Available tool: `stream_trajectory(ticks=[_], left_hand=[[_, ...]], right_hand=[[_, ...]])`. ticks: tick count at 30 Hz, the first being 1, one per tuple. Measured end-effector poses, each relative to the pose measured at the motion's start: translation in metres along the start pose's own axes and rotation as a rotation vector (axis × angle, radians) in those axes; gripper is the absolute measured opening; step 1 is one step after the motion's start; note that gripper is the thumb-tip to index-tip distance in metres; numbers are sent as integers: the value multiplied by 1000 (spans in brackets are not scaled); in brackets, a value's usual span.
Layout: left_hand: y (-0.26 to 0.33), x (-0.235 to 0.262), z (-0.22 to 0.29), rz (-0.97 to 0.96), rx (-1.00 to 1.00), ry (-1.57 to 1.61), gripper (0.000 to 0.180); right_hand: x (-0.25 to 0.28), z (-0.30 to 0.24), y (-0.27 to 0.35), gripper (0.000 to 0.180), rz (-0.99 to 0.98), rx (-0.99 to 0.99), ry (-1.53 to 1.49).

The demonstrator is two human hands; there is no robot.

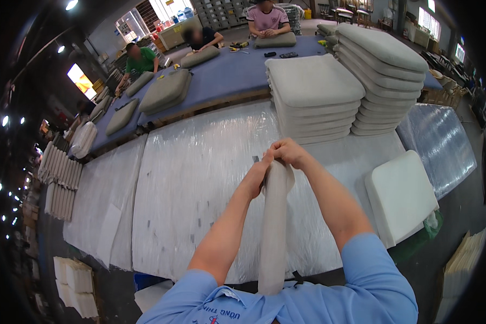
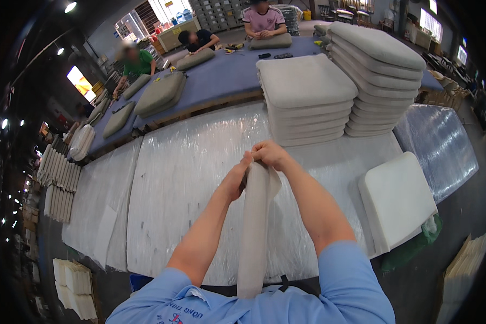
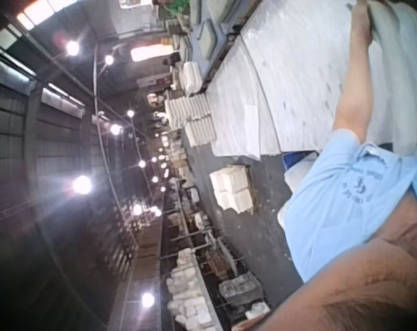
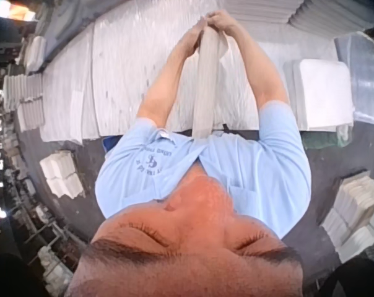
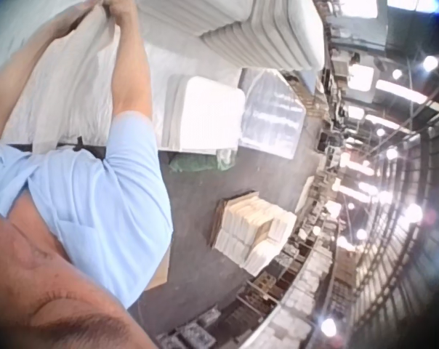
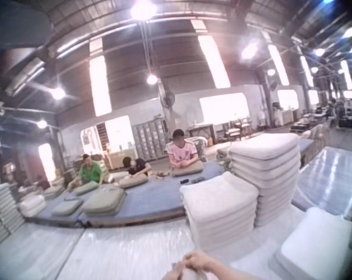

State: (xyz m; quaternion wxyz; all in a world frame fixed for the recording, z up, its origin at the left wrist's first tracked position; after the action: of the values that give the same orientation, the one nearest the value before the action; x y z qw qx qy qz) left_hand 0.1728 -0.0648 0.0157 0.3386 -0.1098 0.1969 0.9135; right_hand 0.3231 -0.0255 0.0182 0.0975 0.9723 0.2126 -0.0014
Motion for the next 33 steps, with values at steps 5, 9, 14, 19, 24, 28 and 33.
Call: stream_trajectory(ticks=[5,9,14,19,24,28,33], left_hand=[[-13,-27,15,-85,119,-208,68],[-20,7,8,-36,77,-102,49],[-28,-9,-7,215,-86,100,27],[-39,-9,-29,250,-170,50,25],[-41,-28,-27,216,-147,-62,22],[-47,-32,-24,84,-258,-689,28],[-49,2,-59,-21,-263,163,31]], right_hand=[[29,9,9,20,48,29,-11],[15,-2,42,51,350,326,18],[-71,56,124,86,410,479,-60],[-106,21,132,100,332,429,-229],[-93,10,137,98,405,309,329],[-93,-11,135,100,403,164,711],[-110,-32,122,97,317,109,958]])
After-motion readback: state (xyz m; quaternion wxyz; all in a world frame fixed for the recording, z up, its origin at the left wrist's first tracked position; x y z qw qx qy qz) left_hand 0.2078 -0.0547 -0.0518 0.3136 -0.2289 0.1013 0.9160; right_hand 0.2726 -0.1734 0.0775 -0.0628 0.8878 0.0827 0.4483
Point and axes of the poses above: each hand's wrist, its own y-axis away from the middle knuckle, its own x-axis out of the back of the hand, z = x × y, the point moved 4 cm from there along -y, towards the middle knuckle, and after that the axes turned 12 degrees about -z, right-handed, at the moved point
